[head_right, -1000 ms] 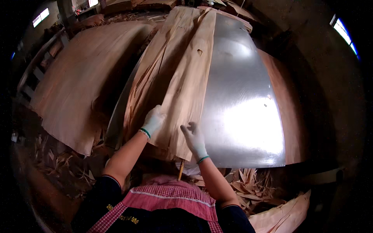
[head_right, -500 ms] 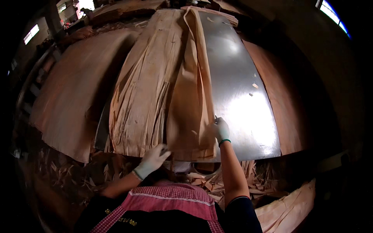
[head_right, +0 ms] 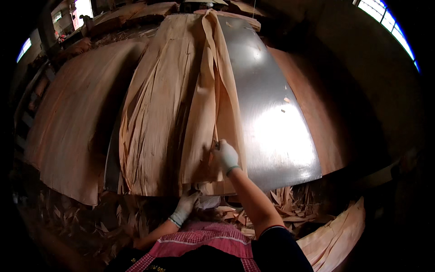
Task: The person processes wood veneer sheets by measuring with a ruler, applying adhesive tape to seams, and moving large thin sheets across a workshop surface.
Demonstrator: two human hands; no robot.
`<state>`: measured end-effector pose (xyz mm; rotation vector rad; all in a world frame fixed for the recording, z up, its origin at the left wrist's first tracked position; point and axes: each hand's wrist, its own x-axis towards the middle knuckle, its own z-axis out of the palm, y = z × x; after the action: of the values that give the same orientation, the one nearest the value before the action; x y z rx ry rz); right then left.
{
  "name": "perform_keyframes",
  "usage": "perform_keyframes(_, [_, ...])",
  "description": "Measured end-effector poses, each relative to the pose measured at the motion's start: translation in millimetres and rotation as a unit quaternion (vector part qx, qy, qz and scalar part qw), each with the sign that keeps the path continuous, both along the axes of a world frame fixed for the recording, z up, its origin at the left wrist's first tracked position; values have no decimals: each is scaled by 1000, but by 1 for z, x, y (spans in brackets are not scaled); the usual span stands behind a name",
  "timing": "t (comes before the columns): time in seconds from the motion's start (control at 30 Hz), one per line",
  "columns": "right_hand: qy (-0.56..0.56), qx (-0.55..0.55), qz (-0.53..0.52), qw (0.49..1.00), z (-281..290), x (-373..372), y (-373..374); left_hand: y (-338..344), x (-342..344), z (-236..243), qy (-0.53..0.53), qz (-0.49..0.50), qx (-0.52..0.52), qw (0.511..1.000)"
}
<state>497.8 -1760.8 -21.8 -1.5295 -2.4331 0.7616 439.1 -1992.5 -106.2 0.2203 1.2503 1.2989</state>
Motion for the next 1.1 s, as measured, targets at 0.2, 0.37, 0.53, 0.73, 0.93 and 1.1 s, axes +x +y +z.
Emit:
perform_keyframes(0.2, [137, -57, 4, 989, -21, 2, 18, 18, 22, 6, 229, 4, 106, 968])
perform_keyframes(0.37, [233, -96, -10, 968, -53, 54, 68, 59, 74, 57, 154, -3, 70, 986])
perform_keyframes(0.53, [298, -193, -21, 935, -54, 103, 102, 105, 129, 66, 151, 10, 37, 988])
perform_keyframes(0.73, [329, -230, -5, 916, -42, 173, 140, 138, 197, 79, 163, 17, 35, 986])
perform_keyframes(0.93, [387, -206, 32, 898, 36, 230, 164, 173, 245, 128, 117, -22, 102, 988])
perform_keyframes(1.1, [390, -105, 34, 914, 77, 259, 183, 197, 267, 139, 57, -20, 123, 991])
